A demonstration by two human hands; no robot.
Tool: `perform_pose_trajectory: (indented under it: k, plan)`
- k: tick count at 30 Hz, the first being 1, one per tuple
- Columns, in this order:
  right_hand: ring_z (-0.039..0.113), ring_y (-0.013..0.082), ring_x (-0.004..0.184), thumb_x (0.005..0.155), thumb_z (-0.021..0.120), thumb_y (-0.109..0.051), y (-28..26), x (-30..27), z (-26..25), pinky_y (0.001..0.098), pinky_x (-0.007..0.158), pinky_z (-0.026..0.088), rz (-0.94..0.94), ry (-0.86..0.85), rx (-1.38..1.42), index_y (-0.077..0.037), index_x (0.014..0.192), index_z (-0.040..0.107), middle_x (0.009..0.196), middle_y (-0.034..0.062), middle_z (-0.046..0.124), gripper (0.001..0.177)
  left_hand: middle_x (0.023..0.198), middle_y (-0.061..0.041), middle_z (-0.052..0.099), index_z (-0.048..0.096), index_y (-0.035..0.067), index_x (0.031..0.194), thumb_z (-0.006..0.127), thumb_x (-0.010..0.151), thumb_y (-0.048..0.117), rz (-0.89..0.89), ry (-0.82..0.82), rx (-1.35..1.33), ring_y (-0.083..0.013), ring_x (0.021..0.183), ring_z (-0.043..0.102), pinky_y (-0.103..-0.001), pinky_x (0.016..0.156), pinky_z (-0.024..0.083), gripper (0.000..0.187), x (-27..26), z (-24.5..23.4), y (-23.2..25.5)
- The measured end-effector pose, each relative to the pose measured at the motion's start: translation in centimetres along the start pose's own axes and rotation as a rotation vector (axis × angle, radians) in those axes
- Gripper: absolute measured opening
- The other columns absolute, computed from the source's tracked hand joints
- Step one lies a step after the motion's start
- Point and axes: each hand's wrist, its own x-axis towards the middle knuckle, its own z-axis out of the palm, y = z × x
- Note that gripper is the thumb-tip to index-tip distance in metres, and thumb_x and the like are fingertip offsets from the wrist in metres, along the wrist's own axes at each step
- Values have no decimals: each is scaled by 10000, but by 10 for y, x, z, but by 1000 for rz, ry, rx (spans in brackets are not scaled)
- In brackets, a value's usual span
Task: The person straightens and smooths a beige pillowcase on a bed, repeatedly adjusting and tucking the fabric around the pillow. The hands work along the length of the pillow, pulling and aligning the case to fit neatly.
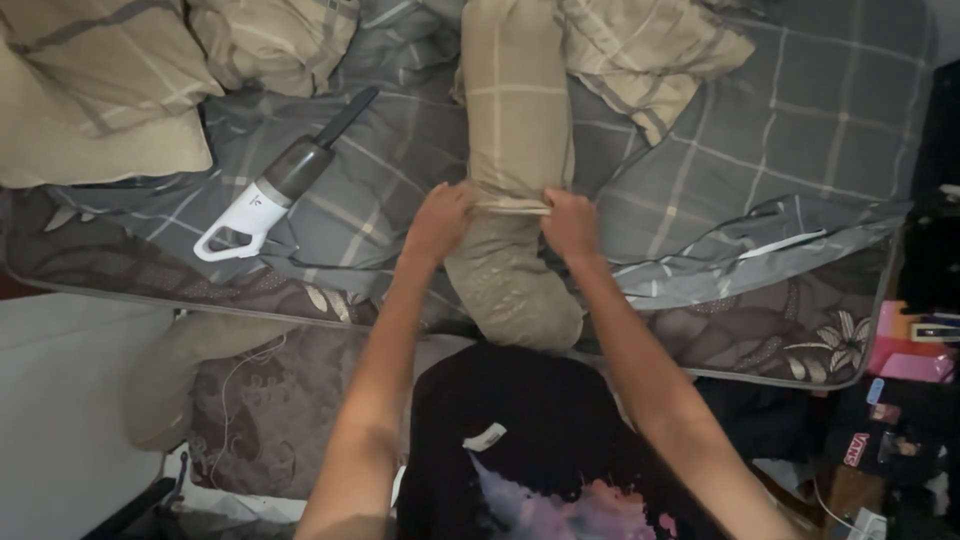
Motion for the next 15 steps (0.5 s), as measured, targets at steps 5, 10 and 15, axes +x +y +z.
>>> perform_pose_trajectory:
  k: [5,10,15]
  plan:
    - [650,481,840,808,657,-82,6,-1,-3,568,700,492,51,-10,74,-68,923,665,828,234,677,115,1096,-183,695,671,45,1085,564,908,74,-199,-32,-240,-371,1089,648,-467,935,510,209,-6,31,-2]
    - [673,468,838,735,663,-118,18,-3,-1,543,716,525,64,-46,114,-92,952,691,844,227,692,221,986,-181,716,697,56,1007,649,895,178,-164,-135,-142,-376,996,691,-481,913,535,172,7,33,5]
    - [652,481,819,781,699,-147,6,-12,-8,559,683,501,60,-25,104,-76,916,682,828,220,698,154,956,-201,734,743,32,1000,849,556,336,-80,-272,-164,-396,904,697,-481,807,548,548,32,-16,38]
